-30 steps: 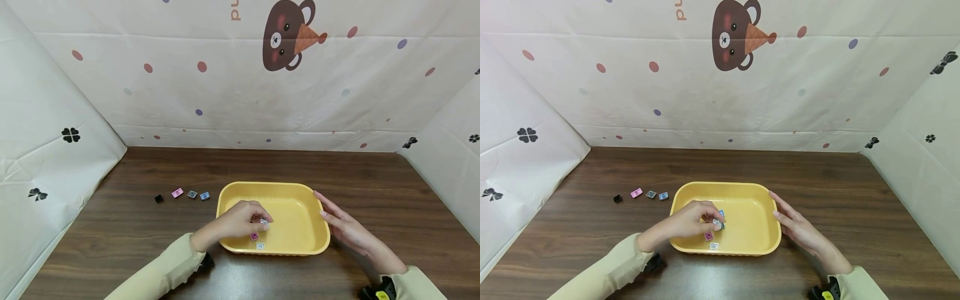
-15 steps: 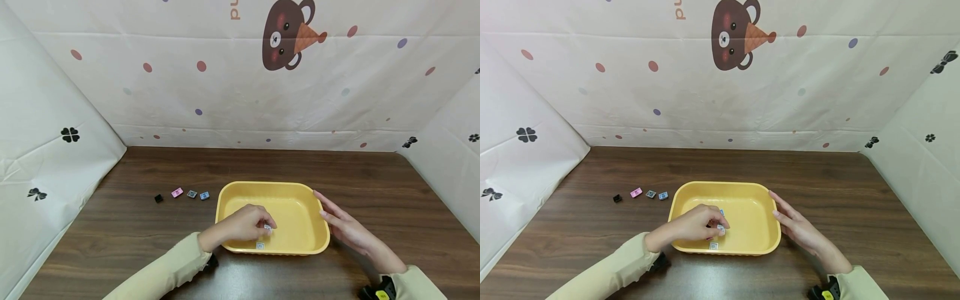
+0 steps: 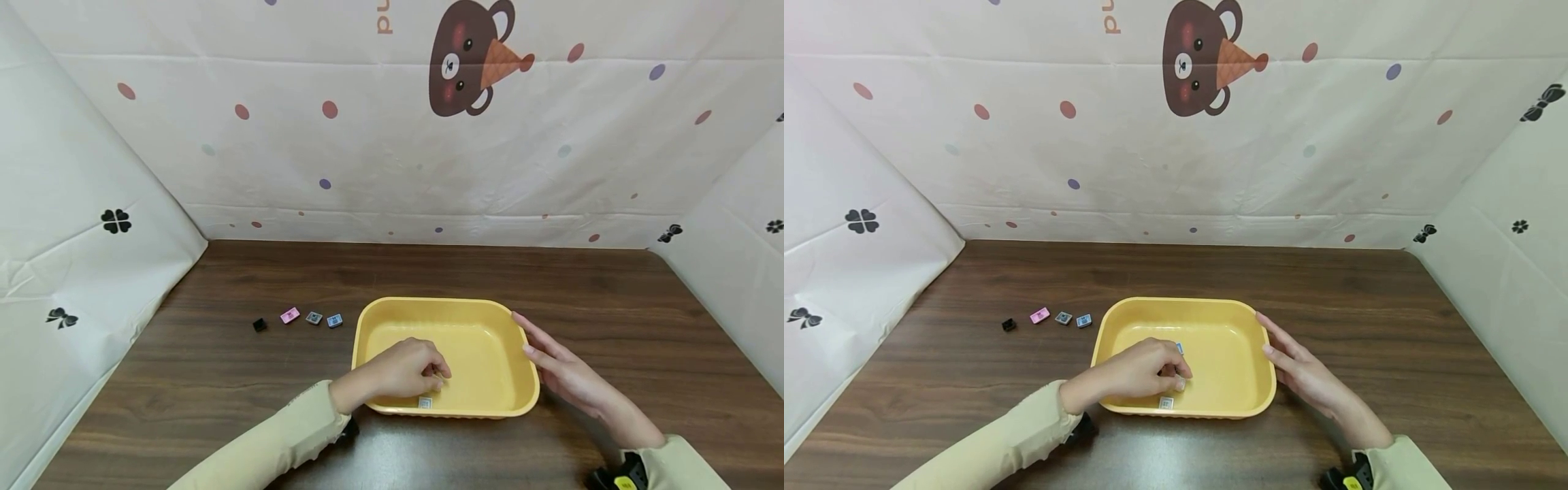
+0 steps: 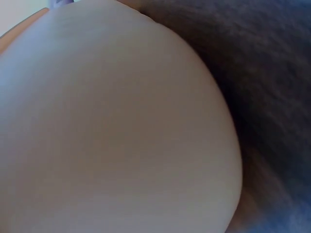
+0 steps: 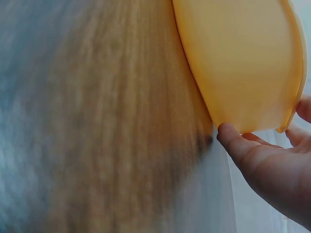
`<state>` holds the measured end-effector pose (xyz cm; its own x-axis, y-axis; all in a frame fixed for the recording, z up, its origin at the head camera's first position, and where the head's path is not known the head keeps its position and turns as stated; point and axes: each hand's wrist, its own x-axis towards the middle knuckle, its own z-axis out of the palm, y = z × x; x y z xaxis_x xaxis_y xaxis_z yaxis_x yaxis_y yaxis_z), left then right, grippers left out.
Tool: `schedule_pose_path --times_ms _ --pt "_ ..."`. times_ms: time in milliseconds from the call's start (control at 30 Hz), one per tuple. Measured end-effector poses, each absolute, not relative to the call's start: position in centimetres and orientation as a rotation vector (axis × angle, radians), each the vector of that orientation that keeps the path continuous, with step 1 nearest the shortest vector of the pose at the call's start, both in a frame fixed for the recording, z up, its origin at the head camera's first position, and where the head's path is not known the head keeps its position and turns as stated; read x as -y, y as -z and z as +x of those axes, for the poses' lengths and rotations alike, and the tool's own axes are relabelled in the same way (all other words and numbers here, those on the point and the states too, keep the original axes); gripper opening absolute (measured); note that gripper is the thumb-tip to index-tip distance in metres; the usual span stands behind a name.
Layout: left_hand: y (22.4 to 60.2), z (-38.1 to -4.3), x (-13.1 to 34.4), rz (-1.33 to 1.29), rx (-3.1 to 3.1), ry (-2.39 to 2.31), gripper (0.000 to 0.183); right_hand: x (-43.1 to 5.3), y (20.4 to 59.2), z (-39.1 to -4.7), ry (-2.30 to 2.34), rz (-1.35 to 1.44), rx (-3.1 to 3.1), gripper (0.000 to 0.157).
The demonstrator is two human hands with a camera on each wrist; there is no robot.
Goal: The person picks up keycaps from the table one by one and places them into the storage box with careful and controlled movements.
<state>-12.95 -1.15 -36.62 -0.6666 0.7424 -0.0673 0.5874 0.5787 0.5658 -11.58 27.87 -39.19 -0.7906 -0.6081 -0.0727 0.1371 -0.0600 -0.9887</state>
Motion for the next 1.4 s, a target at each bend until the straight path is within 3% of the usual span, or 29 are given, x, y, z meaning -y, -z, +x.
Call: schedule_pose_path --times_ms 833,1400 --pt "36.6 -11.7 2.1 1.519 -2.897 -0.119 0.032 -27.9 39.2 -11.5 1.901 -0.508 -1.715 0.055" --pt "36.4 -11.8 3.4 1.433 -2.952 0.041 0.045 -27.9 39.2 -11.6 1.898 -0.511 -1.711 0.054"
